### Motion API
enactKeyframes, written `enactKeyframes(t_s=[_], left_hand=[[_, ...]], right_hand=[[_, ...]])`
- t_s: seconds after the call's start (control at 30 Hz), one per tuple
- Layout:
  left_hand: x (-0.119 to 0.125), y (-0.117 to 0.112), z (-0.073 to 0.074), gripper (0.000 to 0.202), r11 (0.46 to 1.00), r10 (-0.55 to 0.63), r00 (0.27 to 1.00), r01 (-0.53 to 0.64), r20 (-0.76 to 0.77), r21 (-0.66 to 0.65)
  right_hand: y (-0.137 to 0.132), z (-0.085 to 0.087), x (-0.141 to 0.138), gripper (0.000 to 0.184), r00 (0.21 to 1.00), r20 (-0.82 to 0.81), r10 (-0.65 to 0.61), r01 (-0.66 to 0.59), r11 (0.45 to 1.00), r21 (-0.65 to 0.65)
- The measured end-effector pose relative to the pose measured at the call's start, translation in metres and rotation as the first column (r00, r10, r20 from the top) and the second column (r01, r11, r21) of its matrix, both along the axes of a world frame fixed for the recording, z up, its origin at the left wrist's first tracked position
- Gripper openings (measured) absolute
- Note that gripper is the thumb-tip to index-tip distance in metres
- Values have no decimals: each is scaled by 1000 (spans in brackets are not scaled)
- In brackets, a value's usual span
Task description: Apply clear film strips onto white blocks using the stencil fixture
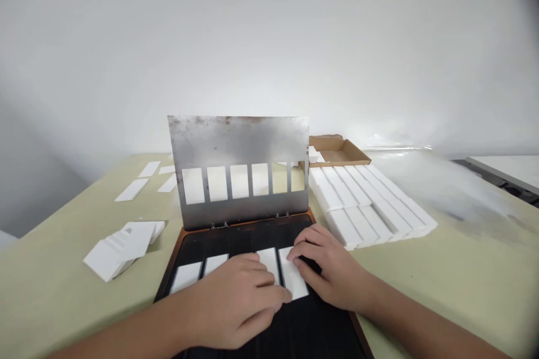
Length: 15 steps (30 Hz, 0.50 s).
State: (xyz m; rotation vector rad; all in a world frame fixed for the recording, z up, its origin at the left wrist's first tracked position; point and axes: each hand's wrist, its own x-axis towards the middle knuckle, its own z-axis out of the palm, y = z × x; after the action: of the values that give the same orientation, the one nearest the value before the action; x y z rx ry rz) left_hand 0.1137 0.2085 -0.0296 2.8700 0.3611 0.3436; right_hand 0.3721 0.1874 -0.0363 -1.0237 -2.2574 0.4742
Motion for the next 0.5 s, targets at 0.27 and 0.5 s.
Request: enactKeyframes(t_s=[0.27, 0.5], left_hand=[[-1, -1, -1, 29, 1000, 2, 1000, -2, 24, -4], [0, 0, 0, 32, 1000, 3, 999, -3, 34, -2]], right_hand=[[-1, 2, 1, 24, 973, -208, -96, 129, 980, 154], [-1, -2, 1, 30, 986, -150, -68, 85, 990, 112]])
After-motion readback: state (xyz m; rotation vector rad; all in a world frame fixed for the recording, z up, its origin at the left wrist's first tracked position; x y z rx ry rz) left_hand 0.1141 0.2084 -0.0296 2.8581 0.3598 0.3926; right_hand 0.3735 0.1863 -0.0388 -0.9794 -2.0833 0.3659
